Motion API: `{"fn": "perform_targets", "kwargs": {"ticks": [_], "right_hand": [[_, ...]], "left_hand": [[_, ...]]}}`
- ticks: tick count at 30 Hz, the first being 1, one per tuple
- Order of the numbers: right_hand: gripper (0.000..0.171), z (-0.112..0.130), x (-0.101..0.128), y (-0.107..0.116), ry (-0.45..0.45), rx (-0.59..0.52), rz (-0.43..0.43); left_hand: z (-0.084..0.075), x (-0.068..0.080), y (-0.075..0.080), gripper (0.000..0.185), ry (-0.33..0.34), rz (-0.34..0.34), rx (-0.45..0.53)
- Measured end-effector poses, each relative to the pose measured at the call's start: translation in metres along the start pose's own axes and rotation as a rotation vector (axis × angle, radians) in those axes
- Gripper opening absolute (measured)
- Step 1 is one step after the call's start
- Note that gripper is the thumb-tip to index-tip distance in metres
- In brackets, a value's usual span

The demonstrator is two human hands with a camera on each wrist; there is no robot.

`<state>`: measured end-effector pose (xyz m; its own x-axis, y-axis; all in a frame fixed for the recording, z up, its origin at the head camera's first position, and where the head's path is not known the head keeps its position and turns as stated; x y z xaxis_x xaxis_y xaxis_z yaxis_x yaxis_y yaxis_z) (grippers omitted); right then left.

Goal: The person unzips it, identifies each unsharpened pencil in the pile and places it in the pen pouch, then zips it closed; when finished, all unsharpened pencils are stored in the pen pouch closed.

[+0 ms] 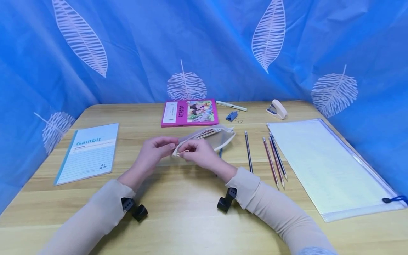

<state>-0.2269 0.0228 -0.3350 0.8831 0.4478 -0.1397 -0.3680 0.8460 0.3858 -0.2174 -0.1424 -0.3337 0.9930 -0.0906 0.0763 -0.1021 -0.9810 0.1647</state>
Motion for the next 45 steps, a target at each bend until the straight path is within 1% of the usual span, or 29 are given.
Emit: {"fn": "perform_targets", "kwargs": {"ticks": [3,5,7,11,13,16,22,25,27,30,34,37,40,43,45], "right_hand": [[0.013,-0.001,-0.001,0.000,-0.018,-0.106,0.012],[0.013,-0.002,-0.003,0.000,-0.027,-0.182,0.014],[0.013,-0.002,-0.004,0.001,-0.037,-0.246,0.012],[0.015,-0.004,-0.007,0.000,-0.061,-0.321,0.009],[0.016,-0.005,-0.007,0.000,-0.076,-0.339,0.005],[0.018,-0.008,-0.007,0.000,-0.097,-0.356,-0.004],[0.019,-0.012,-0.010,0.004,-0.129,-0.358,-0.024],[0.018,-0.011,-0.010,0.010,-0.152,-0.337,-0.043],[0.017,-0.011,-0.010,0.014,-0.170,-0.325,-0.058],[0.016,-0.014,-0.010,0.020,-0.193,-0.308,-0.057],[0.017,-0.018,-0.007,0.029,-0.237,-0.274,-0.054],[0.018,-0.021,-0.004,0.041,-0.278,-0.257,-0.091],[0.021,-0.025,-0.002,0.055,-0.310,-0.252,-0.125],[0.022,-0.028,0.001,0.071,-0.326,-0.237,-0.148],[0.021,-0.030,0.003,0.082,-0.339,-0.226,-0.170]], "left_hand": [[-0.001,0.008,0.006,0.027,-0.052,0.012,-0.089],[-0.002,0.011,0.007,0.029,-0.071,0.038,-0.146],[-0.002,0.011,0.007,0.032,-0.067,0.062,-0.177],[0.000,0.007,0.003,0.037,-0.034,0.101,-0.189],[0.001,0.005,0.001,0.037,-0.015,0.099,-0.183],[0.003,0.002,-0.001,0.036,-0.009,0.082,-0.203],[0.005,-0.001,-0.004,0.028,-0.049,0.036,-0.265],[0.007,-0.003,-0.006,0.026,-0.059,0.030,-0.251],[0.008,-0.003,-0.006,0.026,-0.051,0.027,-0.227],[0.010,-0.003,-0.005,0.025,-0.022,0.025,-0.205],[0.011,-0.003,-0.004,0.025,0.005,0.045,-0.223],[0.013,-0.004,0.002,0.026,0.014,0.049,-0.246],[0.016,-0.004,0.013,0.027,0.024,0.032,-0.249],[0.019,-0.003,0.024,0.028,0.017,0.021,-0.233],[0.019,-0.003,0.031,0.029,0.001,0.023,-0.217]]}}
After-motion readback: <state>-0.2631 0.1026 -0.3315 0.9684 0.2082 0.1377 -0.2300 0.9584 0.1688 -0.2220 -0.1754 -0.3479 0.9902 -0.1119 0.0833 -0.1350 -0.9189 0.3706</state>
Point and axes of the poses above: each hand's wrist, its own x-axis away from the middle knuckle, its own y-axis out of the back of the hand, z = x × y, the point moved 3 cm from there along -x, towards the middle knuckle, and after that the axes turned 2 degrees about -z, right-handed, at the moved point
